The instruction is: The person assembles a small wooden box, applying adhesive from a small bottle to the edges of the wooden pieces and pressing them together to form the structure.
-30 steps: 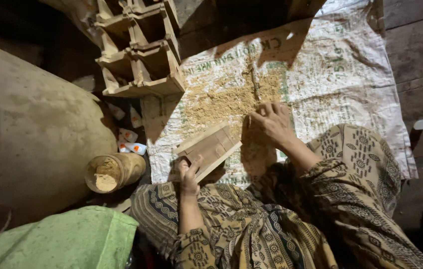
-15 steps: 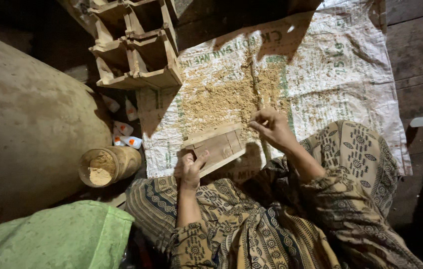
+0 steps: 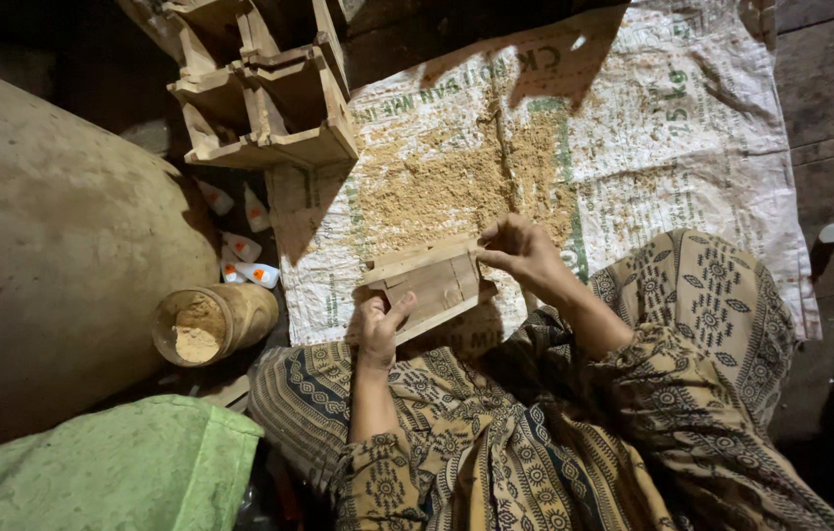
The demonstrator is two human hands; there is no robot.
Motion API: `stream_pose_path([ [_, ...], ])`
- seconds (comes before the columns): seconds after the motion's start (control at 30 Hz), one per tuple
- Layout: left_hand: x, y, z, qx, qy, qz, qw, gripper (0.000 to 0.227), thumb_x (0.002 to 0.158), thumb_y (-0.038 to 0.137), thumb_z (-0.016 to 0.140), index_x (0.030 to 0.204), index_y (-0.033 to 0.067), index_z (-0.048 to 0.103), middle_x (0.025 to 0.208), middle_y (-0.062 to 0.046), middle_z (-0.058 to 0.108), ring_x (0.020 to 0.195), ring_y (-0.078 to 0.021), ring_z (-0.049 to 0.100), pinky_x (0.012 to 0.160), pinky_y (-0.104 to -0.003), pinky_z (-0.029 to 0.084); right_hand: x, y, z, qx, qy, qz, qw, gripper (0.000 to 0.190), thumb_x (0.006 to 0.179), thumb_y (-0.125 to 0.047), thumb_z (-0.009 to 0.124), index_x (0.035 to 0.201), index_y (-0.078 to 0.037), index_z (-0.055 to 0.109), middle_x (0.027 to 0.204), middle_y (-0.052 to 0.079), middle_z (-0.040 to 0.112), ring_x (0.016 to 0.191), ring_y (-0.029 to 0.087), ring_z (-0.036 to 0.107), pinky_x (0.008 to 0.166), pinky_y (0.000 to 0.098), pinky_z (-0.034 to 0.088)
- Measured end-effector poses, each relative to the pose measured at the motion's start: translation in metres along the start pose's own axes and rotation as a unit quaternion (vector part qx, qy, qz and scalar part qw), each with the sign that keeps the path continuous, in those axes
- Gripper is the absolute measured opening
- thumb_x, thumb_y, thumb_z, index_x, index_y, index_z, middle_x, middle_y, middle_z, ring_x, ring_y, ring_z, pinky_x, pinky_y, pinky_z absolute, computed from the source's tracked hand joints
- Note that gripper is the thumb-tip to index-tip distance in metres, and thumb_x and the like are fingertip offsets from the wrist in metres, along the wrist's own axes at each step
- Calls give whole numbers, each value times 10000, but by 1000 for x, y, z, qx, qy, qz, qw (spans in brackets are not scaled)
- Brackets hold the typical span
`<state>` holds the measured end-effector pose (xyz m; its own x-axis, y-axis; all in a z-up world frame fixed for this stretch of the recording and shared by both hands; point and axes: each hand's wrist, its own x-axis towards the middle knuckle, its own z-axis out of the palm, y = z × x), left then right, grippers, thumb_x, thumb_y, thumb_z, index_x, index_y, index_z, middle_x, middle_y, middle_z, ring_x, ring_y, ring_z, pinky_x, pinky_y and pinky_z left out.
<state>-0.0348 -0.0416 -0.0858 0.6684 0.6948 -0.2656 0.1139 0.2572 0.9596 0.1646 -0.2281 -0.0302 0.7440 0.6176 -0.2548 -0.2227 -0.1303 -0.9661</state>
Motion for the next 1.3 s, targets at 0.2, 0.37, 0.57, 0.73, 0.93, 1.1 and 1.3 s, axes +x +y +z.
stream_pose_path([
  [0.2, 1, -6, -4, 15, -11, 11, 1000, 466, 761, 136, 887, 516, 112, 491, 532, 59, 456, 542, -45, 422, 558, -172, 404, -1, -3, 2, 111, 18, 30, 993, 316, 838, -27, 845, 1044, 23, 611, 858, 71, 662, 804, 146, 680, 700, 245, 588],
  [0.37, -3, 3, 4, 18, -12, 20, 1000, 532, 740, 156, 886, 516, 153, 403, 503, 65, 356, 515, -29, 353, 496, -167, 312, 3, 4, 3, 120, 29, 46, 991, 381, 751, -38, 909, 1015, 15, 640, 797, 64, 664, 732, 123, 685, 653, 208, 601],
  [0.57, -3, 9, 5, 13, -22, 11, 1000, 474, 775, 145, 862, 522, 153, 461, 514, 88, 412, 510, -11, 382, 520, -148, 326, 3, 16, -3, 105, 12, 36, 994, 450, 658, 49, 921, 1031, 19, 671, 829, 74, 662, 781, 137, 671, 710, 243, 600],
  [0.73, -3, 14, 3, 13, -33, 26, 999, 489, 765, 115, 866, 528, 148, 439, 508, 72, 408, 513, -23, 387, 516, -149, 337, 4, 9, -4, 148, 1, 64, 987, 356, 766, 6, 875, 1052, 33, 664, 842, 117, 693, 776, 189, 698, 700, 264, 609],
  [0.93, -1, 8, 0, 27, -48, 29, 998, 469, 789, 144, 856, 513, 144, 477, 506, 71, 432, 510, -25, 400, 507, -160, 353, 3, 2, 2, 163, 18, 50, 985, 344, 755, 23, 872, 1032, 38, 668, 797, 99, 677, 736, 165, 699, 656, 244, 600],
  [1.1, -7, 14, 2, 36, -61, 18, 997, 486, 822, 171, 835, 519, 158, 455, 504, 68, 403, 506, -31, 376, 500, -169, 318, 4, 13, 4, 156, 32, 51, 986, 402, 714, -12, 922, 1010, 20, 652, 783, 82, 658, 715, 144, 682, 622, 214, 595],
  [1.3, -2, 8, 5, 52, -64, 20, 996, 516, 819, 183, 825, 470, 147, 446, 450, 53, 395, 458, -36, 352, 470, -178, 283, 9, 28, 4, 104, 29, 27, 994, 512, 597, 36, 966, 999, 33, 649, 742, 48, 602, 706, 118, 605, 573, 206, 528],
])
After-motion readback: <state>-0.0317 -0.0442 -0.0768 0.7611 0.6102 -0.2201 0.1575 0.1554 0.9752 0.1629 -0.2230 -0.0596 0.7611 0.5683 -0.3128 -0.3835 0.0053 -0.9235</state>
